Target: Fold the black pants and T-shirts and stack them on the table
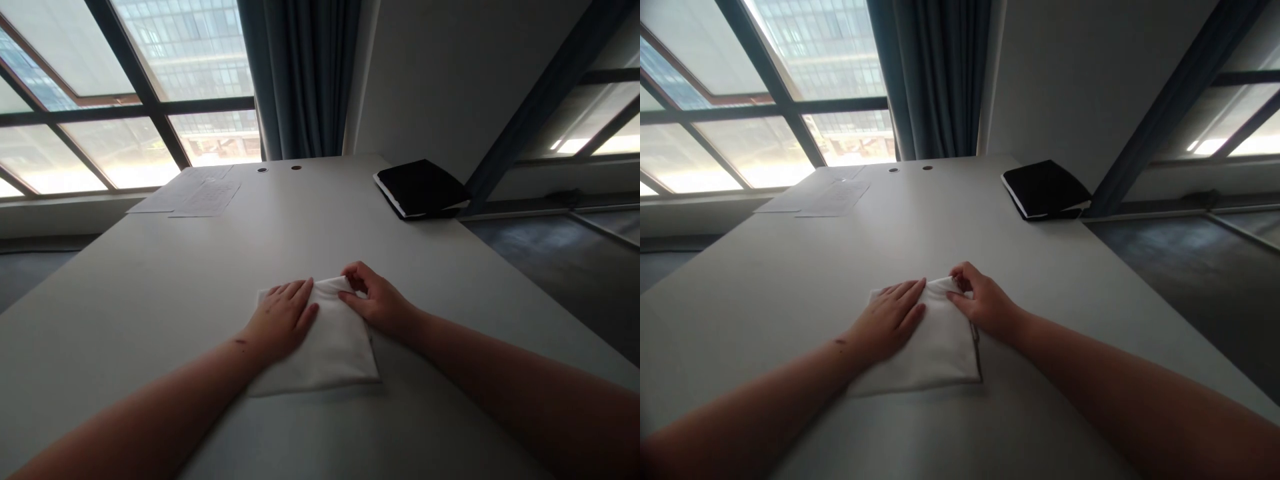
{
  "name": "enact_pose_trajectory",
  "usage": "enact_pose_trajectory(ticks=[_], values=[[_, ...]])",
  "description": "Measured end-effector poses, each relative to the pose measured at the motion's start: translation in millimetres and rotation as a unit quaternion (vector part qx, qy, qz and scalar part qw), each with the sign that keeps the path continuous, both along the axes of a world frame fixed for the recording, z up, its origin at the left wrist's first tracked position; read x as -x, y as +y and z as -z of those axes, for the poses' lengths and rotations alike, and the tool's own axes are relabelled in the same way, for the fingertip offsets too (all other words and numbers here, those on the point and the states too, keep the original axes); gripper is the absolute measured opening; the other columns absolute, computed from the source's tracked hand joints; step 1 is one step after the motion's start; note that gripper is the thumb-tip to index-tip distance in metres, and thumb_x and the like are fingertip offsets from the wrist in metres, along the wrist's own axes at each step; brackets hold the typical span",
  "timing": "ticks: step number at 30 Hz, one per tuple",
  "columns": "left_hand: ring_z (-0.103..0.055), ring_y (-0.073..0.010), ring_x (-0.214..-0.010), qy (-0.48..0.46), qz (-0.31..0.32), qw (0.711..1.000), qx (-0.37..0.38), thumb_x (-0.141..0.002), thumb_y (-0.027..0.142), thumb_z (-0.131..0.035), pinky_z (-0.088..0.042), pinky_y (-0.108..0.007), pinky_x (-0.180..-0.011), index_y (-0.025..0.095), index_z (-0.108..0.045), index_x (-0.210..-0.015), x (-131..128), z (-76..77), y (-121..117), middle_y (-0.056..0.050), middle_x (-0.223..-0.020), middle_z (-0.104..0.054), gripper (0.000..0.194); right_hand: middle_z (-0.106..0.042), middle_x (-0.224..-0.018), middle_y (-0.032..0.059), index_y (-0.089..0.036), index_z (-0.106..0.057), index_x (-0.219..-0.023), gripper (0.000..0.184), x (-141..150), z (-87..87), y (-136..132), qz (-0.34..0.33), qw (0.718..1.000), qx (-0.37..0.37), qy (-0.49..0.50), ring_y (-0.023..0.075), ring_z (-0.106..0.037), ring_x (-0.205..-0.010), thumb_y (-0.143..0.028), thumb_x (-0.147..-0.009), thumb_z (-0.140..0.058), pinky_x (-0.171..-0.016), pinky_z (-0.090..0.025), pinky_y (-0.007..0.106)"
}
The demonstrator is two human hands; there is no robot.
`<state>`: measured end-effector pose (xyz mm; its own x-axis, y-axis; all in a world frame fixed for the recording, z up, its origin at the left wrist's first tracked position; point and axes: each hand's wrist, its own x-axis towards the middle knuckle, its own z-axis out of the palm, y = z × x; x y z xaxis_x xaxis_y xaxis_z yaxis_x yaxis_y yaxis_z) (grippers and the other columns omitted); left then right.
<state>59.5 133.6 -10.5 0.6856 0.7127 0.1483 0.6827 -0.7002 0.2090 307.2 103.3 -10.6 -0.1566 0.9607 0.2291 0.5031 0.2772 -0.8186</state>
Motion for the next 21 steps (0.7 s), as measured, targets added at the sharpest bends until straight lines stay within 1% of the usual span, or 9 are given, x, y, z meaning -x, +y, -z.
enact_pose_trajectory(ticks=[4,7,9,11,13,15,16,18,21], values=[[-0.065,-0.0308,-0.126,-0.051,0.017,0.999,-0.004,-0.108,0.044,-0.044,-0.048,-0.049,-0.111,0.018,-0.055,-0.147,3,-7.9,12,-0.015,-0.136,-0.069,0.049,-0.064,-0.099,0.0014,-0.027,-0.055,-0.114,0.027,5,-8.3,-10,-0.051,0.995,-0.017,0.089,0.0175,-0.065,-0.090,-0.033,-0.090,-0.068,-0.086,-0.055,0.033],[-0.069,-0.0287,-0.110,-0.069,0.038,0.997,0.012,-0.104,0.048,-0.051,-0.051,-0.044,-0.103,0.021,-0.064,-0.127,6,-13.6,17,-0.010,-0.116,-0.073,0.038,-0.064,-0.108,0.0031,-0.029,-0.055,-0.118,0.033,6,-14.4,-13,-0.077,0.987,-0.019,0.138,0.0188,-0.066,-0.099,-0.034,-0.089,-0.072,-0.092,-0.055,0.035],[-0.070,-0.0274,-0.102,-0.072,0.017,0.997,0.023,-0.104,0.050,-0.050,-0.053,-0.041,-0.096,0.022,-0.064,-0.115,8,-14.8,18,-0.008,-0.107,-0.073,0.034,-0.064,-0.114,0.0042,-0.031,-0.050,-0.130,0.049,5,-15.1,-11,-0.090,0.975,0.040,0.197,0.0197,-0.067,-0.102,-0.038,-0.088,-0.074,-0.091,-0.057,0.036],[-0.070,-0.0270,-0.098,-0.069,-0.017,0.997,0.023,-0.106,0.050,-0.045,-0.053,-0.039,-0.090,0.022,-0.063,-0.109,9,-13.5,19,-0.008,-0.104,-0.072,0.033,-0.065,-0.123,0.0071,-0.034,-0.036,-0.149,0.073,1,-13.1,-7,-0.110,0.955,0.125,0.247,0.0215,-0.069,-0.105,-0.043,-0.088,-0.076,-0.091,-0.059,0.038],[-0.070,-0.0267,-0.096,-0.065,-0.046,0.997,0.021,-0.109,0.047,-0.038,-0.052,-0.038,-0.088,0.023,-0.062,-0.106,10,-10.9,19,-0.008,-0.103,-0.073,0.034,-0.065,-0.132,0.0108,-0.035,-0.017,-0.163,0.096,-2,-9.7,-5,-0.138,0.935,0.197,0.260,0.0239,-0.071,-0.107,-0.045,-0.088,-0.077,-0.093,-0.059,0.043],[-0.070,-0.0264,-0.096,-0.068,-0.071,0.995,0.020,-0.110,0.045,-0.032,-0.052,-0.038,-0.087,0.023,-0.061,-0.105,10,-8.8,21,-0.008,-0.103,-0.073,0.037,-0.066,-0.137,0.0121,-0.035,-0.010,-0.168,0.107,-4,-6.8,-3,-0.165,0.928,0.230,0.242,0.0256,-0.071,-0.111,-0.045,-0.088,-0.079,-0.097,-0.058,0.046],[-0.070,-0.0263,-0.096,-0.070,-0.080,0.994,0.022,-0.111,0.044,-0.029,-0.052,-0.038,-0.087,0.023,-0.061,-0.104,10,-8.5,22,-0.008,-0.103,-0.073,0.039,-0.066,-0.139,0.0120,-0.034,-0.016,-0.169,0.104,-5,-6.0,-3,-0.179,0.930,0.232,0.222,0.0266,-0.071,-0.114,-0.046,-0.088,-0.080,-0.100,-0.057,0.047],[-0.071,-0.0256,-0.095,-0.072,-0.084,0.994,0.027,-0.111,0.043,-0.027,-0.052,-0.037,-0.088,0.023,-0.061,-0.105,9,-9.2,23,-0.008,-0.103,-0.073,0.040,-0.063,-0.146,0.0110,-0.031,-0.037,-0.165,0.087,-4,-5.5,-2,-0.204,0.941,0.215,0.166,0.0290,-0.065,-0.127,-0.047,-0.089,-0.079,-0.109,-0.052,0.048],[-0.071,-0.0252,-0.099,-0.052,-0.051,0.997,0.030,-0.111,0.041,-0.029,-0.052,-0.037,-0.091,0.023,-0.063,-0.111,9,-11.9,23,-0.008,-0.108,-0.073,0.039,-0.058,-0.156,0.0088,-0.028,-0.059,-0.153,0.069,0,-6.0,1,-0.215,0.954,0.179,0.109,0.0326,-0.056,-0.141,-0.047,-0.089,-0.078,-0.119,-0.042,0.050]])
